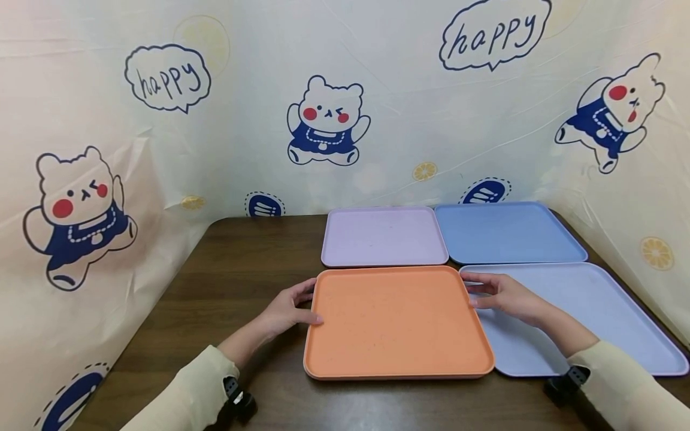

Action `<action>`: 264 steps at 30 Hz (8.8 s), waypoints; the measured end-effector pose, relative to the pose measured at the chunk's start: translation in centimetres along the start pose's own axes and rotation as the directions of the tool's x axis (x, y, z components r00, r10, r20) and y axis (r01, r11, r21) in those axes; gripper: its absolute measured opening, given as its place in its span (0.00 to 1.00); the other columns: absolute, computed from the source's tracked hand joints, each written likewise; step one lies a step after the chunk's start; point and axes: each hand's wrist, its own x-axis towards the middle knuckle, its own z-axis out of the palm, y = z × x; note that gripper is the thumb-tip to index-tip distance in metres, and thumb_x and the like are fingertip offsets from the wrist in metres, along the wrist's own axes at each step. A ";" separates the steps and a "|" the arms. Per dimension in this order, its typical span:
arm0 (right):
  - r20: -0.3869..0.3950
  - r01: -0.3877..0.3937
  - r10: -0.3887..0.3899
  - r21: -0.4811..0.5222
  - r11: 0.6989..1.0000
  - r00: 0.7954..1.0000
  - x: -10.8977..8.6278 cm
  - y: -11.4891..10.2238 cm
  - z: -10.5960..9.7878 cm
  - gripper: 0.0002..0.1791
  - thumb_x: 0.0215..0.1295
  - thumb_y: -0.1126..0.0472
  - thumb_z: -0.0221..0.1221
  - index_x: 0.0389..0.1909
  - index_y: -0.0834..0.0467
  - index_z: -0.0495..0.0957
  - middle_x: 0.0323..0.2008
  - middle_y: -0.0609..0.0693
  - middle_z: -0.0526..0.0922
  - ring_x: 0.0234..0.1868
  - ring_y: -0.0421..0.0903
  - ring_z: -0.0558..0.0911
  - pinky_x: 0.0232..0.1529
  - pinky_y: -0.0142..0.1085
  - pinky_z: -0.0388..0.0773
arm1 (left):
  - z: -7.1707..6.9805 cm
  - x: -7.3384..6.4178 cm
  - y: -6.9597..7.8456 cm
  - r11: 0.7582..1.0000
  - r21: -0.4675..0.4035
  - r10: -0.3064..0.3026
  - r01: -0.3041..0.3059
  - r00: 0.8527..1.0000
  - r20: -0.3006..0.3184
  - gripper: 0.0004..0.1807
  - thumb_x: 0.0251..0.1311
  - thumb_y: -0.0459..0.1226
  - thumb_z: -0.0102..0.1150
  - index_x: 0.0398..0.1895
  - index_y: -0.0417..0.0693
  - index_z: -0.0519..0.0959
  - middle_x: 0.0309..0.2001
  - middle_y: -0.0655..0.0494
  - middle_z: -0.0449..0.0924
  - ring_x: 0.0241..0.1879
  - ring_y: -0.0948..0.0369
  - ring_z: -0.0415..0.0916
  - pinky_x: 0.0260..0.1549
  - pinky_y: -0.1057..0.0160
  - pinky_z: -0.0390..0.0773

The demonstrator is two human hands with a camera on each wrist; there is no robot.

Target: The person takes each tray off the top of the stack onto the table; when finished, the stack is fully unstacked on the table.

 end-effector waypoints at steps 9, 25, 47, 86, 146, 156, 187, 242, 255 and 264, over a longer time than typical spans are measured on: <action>-0.013 -0.002 0.002 -0.014 1.000 1.000 0.0 0.0 0.1 0.40 0.61 0.62 0.65 0.70 0.70 0.58 0.67 0.69 0.63 0.65 0.66 0.66 0.54 0.41 0.76 | 0.4 -0.2 0.0 1.000 -0.023 -0.004 0.004 1.000 -0.017 0.48 0.46 0.31 0.73 0.73 0.42 0.60 0.63 0.43 0.71 0.61 0.50 0.68 0.56 0.54 0.72; -0.031 -0.006 0.005 -0.015 1.000 0.999 0.0 -0.6 0.7 0.39 0.62 0.63 0.65 0.69 0.71 0.59 0.66 0.70 0.64 0.65 0.68 0.65 0.54 0.40 0.76 | 0.6 -0.4 0.1 0.997 -0.080 -0.003 0.000 0.999 -0.039 0.47 0.46 0.26 0.68 0.73 0.43 0.61 0.64 0.42 0.69 0.61 0.48 0.67 0.58 0.50 0.68; -0.031 0.019 -0.024 -0.140 0.990 0.999 0.1 -0.7 0.9 0.37 0.61 0.62 0.66 0.68 0.71 0.62 0.64 0.68 0.68 0.64 0.65 0.68 0.55 0.42 0.75 | 0.6 -0.1 0.5 0.996 -0.090 0.000 -0.004 0.999 -0.044 0.46 0.46 0.25 0.60 0.74 0.43 0.57 0.72 0.46 0.59 0.63 0.46 0.64 0.58 0.50 0.68; -0.009 0.019 -0.021 -0.202 0.979 1.000 0.1 -0.8 1.1 0.45 0.55 0.61 0.71 0.69 0.70 0.60 0.71 0.71 0.52 0.64 0.65 0.68 0.56 0.47 0.73 | -1.6 -0.3 0.3 0.973 -0.214 -0.124 0.089 0.980 -0.158 0.31 0.57 0.27 0.60 0.66 0.33 0.67 0.57 0.37 0.74 0.43 0.57 0.79 0.41 0.61 0.81; -0.007 0.010 -0.012 -0.225 0.974 1.000 0.0 -0.5 0.8 0.44 0.55 0.59 0.70 0.69 0.69 0.60 0.72 0.67 0.53 0.63 0.65 0.70 0.57 0.48 0.72 | -10.6 -3.1 0.7 0.808 -0.586 -0.264 -0.063 0.850 -0.456 0.24 0.63 0.32 0.61 0.63 0.50 0.76 0.35 0.68 0.84 0.35 0.69 0.81 0.35 0.69 0.81; -0.008 0.000 -0.002 -0.224 0.975 1.000 0.0 -0.7 0.9 0.45 0.55 0.59 0.71 0.69 0.70 0.60 0.72 0.68 0.53 0.61 0.65 0.71 0.56 0.48 0.73 | -14.7 -4.1 -1.1 0.783 -0.615 -0.348 -0.089 0.758 -0.552 0.19 0.63 0.31 0.61 0.56 0.54 0.82 0.31 0.67 0.83 0.31 0.69 0.80 0.29 0.69 0.81; -0.022 -0.041 0.037 -0.196 0.980 0.999 0.3 -0.5 1.0 0.45 0.55 0.59 0.71 0.70 0.67 0.60 0.71 0.67 0.55 0.63 0.64 0.69 0.58 0.49 0.71 | -20.4 -3.9 -4.3 0.780 -0.610 -0.517 0.140 0.693 -0.503 0.34 0.69 0.38 0.52 0.76 0.54 0.53 0.74 0.54 0.48 0.57 0.70 0.68 0.24 0.73 0.77; -0.009 -0.029 0.027 -0.200 0.979 1.000 0.2 -0.6 0.9 0.44 0.56 0.59 0.70 0.70 0.67 0.60 0.72 0.67 0.53 0.63 0.65 0.69 0.58 0.51 0.71 | -20.3 -3.3 -6.4 0.837 -0.547 -0.355 0.021 0.781 -0.514 0.36 0.68 0.25 0.45 0.76 0.42 0.45 0.73 0.51 0.52 0.45 0.73 0.73 0.42 0.76 0.75; -0.009 -0.026 0.024 -0.204 0.979 1.000 0.2 -0.6 0.8 0.44 0.57 0.59 0.70 0.70 0.67 0.60 0.72 0.67 0.53 0.63 0.65 0.69 0.58 0.51 0.71 | -20.0 -3.1 -6.8 0.949 -0.232 -0.313 0.216 0.746 -0.588 0.41 0.63 0.31 0.60 0.76 0.42 0.50 0.74 0.41 0.50 0.67 0.58 0.59 0.45 0.77 0.72; -0.005 -0.027 0.026 -0.196 0.980 1.000 0.2 -0.6 0.9 0.44 0.56 0.59 0.70 0.70 0.67 0.60 0.72 0.67 0.53 0.63 0.65 0.69 0.58 0.51 0.71 | -20.3 -2.3 -7.4 0.953 -0.124 -0.291 0.277 0.716 -0.635 0.38 0.65 0.36 0.59 0.75 0.42 0.54 0.72 0.43 0.55 0.69 0.49 0.56 0.65 0.52 0.61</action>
